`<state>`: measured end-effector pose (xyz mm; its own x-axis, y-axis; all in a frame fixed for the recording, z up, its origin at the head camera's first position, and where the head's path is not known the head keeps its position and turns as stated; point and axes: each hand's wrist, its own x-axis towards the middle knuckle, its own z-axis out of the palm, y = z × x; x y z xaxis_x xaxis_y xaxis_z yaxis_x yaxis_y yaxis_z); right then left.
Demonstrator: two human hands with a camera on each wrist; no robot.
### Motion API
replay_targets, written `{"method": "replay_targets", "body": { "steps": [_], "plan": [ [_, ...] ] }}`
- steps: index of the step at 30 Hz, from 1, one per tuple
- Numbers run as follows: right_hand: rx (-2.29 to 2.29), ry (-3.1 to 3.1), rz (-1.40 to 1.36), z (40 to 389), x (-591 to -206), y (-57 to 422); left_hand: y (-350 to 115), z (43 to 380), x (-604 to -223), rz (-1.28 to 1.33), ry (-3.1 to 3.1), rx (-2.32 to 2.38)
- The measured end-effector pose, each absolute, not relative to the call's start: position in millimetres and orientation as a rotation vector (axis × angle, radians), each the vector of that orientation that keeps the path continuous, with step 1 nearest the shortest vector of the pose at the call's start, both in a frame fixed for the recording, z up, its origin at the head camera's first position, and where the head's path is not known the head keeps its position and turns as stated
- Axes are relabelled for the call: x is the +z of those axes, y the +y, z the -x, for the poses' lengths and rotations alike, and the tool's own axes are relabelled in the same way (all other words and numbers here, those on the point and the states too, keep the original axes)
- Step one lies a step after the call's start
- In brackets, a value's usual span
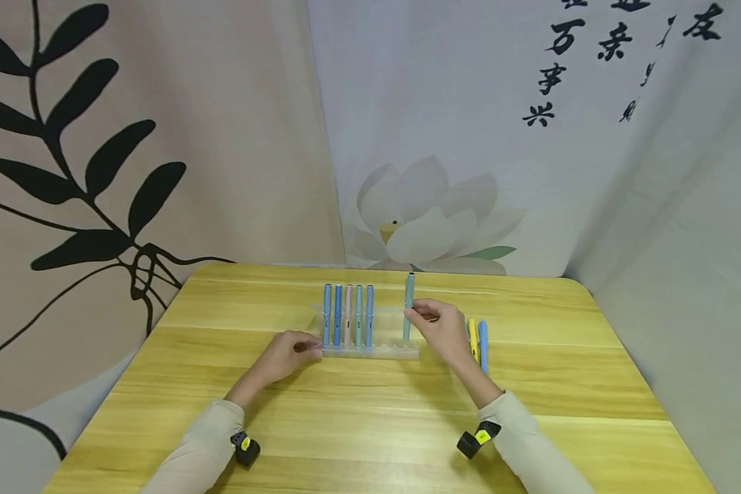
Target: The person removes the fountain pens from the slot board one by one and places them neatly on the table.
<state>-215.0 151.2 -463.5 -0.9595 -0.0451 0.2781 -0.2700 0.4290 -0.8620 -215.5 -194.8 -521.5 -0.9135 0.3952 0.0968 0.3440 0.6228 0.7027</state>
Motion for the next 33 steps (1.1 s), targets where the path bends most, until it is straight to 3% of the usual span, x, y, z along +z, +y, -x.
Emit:
{"method": "replay_targets", "body": {
  "steps": [33],
  "plan": [
    [1.317,-2.616,0.062,194.9,-469.9,257.1,-192.2,213.1,-517.5,-0.611,2.769,1.178]
  ]
}}
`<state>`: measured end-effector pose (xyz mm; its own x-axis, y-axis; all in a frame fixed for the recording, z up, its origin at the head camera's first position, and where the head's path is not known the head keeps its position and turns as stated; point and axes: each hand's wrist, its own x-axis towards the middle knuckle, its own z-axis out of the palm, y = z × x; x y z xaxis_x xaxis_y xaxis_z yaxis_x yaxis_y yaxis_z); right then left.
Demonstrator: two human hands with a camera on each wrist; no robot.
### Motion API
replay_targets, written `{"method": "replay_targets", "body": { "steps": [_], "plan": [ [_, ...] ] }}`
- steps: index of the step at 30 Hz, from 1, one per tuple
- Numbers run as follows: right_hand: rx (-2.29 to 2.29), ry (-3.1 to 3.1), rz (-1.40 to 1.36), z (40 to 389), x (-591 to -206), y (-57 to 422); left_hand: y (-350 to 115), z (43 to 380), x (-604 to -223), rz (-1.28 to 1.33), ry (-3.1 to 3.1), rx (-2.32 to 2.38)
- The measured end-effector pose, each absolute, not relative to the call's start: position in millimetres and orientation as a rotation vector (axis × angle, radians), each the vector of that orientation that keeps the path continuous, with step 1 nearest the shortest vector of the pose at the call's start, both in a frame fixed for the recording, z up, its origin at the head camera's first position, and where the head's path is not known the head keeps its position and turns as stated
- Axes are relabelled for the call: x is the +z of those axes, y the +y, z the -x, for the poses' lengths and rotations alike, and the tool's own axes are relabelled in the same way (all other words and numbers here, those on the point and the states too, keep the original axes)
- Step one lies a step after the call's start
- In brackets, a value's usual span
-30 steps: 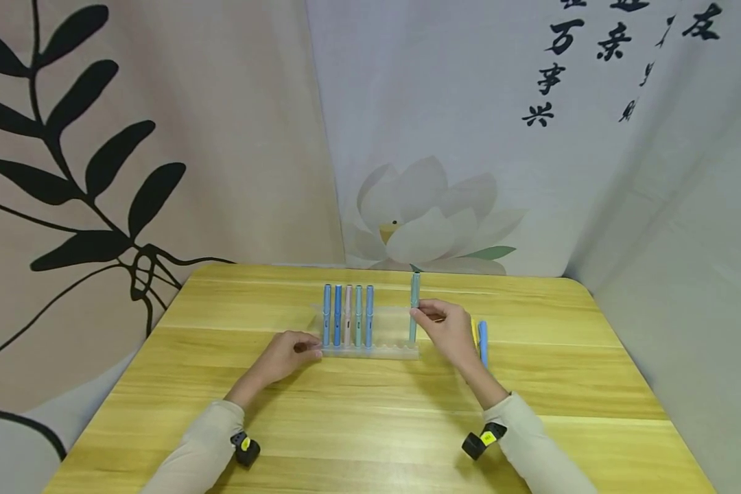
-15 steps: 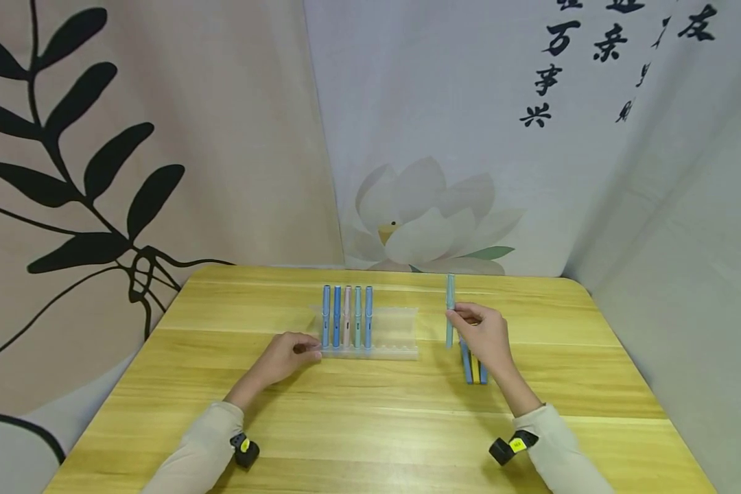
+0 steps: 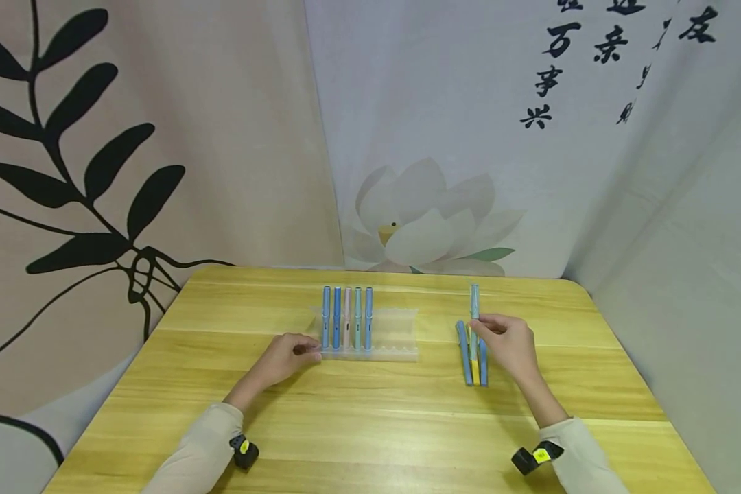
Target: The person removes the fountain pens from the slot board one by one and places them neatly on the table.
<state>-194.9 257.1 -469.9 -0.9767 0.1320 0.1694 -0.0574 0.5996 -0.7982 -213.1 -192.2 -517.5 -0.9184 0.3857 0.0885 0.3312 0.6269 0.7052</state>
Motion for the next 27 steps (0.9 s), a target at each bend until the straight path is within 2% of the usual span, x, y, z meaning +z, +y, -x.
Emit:
{"method": "replay_targets", "body": {
  "steps": [27],
  "plan": [
    [1.186,-2.761,0.288,184.5,-497.8,301.8,-193.6,215.1,-520.2,-0.621,2.775,1.157]
  ]
}}
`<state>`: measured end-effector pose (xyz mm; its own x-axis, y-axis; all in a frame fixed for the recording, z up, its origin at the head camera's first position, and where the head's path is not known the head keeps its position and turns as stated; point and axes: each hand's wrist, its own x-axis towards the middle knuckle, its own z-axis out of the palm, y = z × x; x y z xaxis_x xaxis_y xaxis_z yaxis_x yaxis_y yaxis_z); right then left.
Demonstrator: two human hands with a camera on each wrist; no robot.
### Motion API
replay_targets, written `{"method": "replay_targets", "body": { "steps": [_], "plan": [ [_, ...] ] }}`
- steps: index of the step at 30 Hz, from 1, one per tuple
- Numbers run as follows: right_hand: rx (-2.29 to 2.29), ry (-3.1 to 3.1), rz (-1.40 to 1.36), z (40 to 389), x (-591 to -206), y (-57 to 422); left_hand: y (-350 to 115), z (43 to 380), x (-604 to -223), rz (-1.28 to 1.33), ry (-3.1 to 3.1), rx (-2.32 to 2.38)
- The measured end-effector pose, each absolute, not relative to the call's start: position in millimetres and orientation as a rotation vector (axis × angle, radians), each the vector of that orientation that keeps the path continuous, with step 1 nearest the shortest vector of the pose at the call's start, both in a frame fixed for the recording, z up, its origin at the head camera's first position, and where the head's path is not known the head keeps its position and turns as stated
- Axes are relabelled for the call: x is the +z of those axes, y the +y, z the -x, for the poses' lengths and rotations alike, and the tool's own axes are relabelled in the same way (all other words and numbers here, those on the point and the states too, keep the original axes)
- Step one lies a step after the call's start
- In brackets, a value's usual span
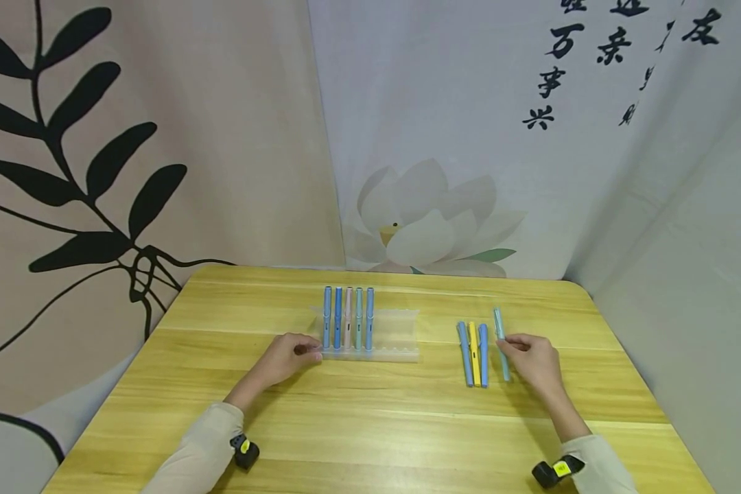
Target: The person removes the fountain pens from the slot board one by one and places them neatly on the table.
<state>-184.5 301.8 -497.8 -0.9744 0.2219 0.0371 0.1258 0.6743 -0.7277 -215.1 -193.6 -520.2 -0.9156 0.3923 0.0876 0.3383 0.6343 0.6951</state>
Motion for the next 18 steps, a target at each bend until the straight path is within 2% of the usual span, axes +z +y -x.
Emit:
{"method": "replay_targets", "body": {
  "steps": [18],
  "plan": [
    [1.084,-2.884,0.309,180.8,-506.6,304.4,-192.9,215.1,-519.8,-0.590,2.767,1.153]
  ]
}}
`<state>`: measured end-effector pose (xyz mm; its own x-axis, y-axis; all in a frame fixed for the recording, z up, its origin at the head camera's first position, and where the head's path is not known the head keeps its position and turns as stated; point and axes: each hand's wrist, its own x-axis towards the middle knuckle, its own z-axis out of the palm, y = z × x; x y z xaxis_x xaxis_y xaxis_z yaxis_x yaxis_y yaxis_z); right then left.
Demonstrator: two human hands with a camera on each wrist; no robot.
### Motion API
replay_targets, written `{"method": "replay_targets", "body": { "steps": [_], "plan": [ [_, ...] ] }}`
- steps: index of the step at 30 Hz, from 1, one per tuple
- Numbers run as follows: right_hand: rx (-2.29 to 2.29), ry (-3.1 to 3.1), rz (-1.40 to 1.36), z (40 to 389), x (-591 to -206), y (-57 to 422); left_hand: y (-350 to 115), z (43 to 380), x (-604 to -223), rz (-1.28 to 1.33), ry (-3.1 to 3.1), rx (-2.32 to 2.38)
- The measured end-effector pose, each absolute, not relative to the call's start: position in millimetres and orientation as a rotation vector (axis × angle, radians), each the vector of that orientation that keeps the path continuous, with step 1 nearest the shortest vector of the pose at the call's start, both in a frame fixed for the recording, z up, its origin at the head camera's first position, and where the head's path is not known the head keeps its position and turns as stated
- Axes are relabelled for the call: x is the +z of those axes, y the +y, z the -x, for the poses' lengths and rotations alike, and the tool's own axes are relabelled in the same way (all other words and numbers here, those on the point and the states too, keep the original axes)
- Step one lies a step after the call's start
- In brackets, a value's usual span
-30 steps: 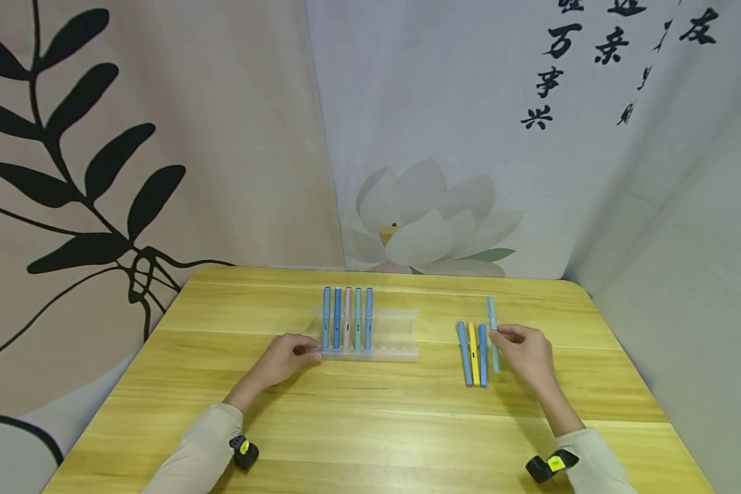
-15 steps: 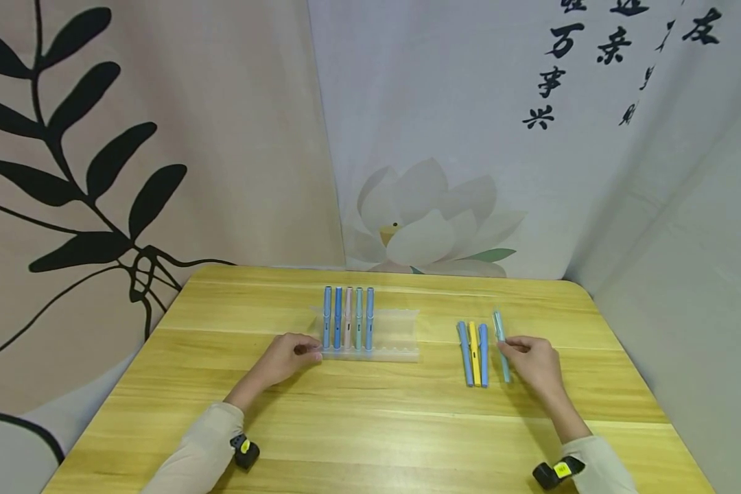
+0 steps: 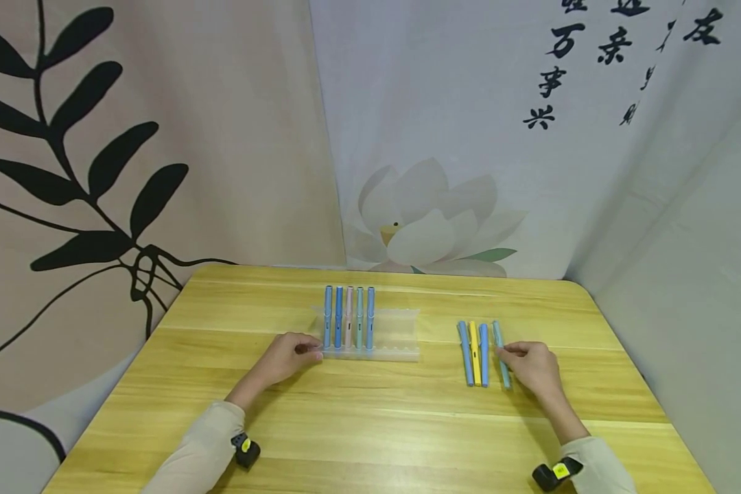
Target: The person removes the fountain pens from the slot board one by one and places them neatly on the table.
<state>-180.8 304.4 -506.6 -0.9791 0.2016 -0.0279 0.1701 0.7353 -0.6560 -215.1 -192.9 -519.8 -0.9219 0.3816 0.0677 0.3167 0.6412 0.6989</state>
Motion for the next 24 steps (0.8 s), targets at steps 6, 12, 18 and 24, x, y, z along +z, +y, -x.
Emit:
{"method": "replay_targets", "body": {
  "steps": [6,12,18,24],
  "plan": [
    [1.062,-2.905,0.289,181.4,-508.9,304.1,-193.0,215.4,-519.7,-0.586,2.767,1.160],
    [1.066,-2.902,0.293,182.3,-509.2,301.7,-193.4,215.5,-520.9,-0.604,2.774,1.157],
    [1.060,-2.896,0.289,182.9,-509.7,300.6,-192.8,215.2,-521.1,-0.599,2.773,1.165],
    [1.043,-2.901,0.281,185.2,-510.6,300.4,-193.2,214.5,-521.7,-0.605,2.777,1.161]
  ]
}}
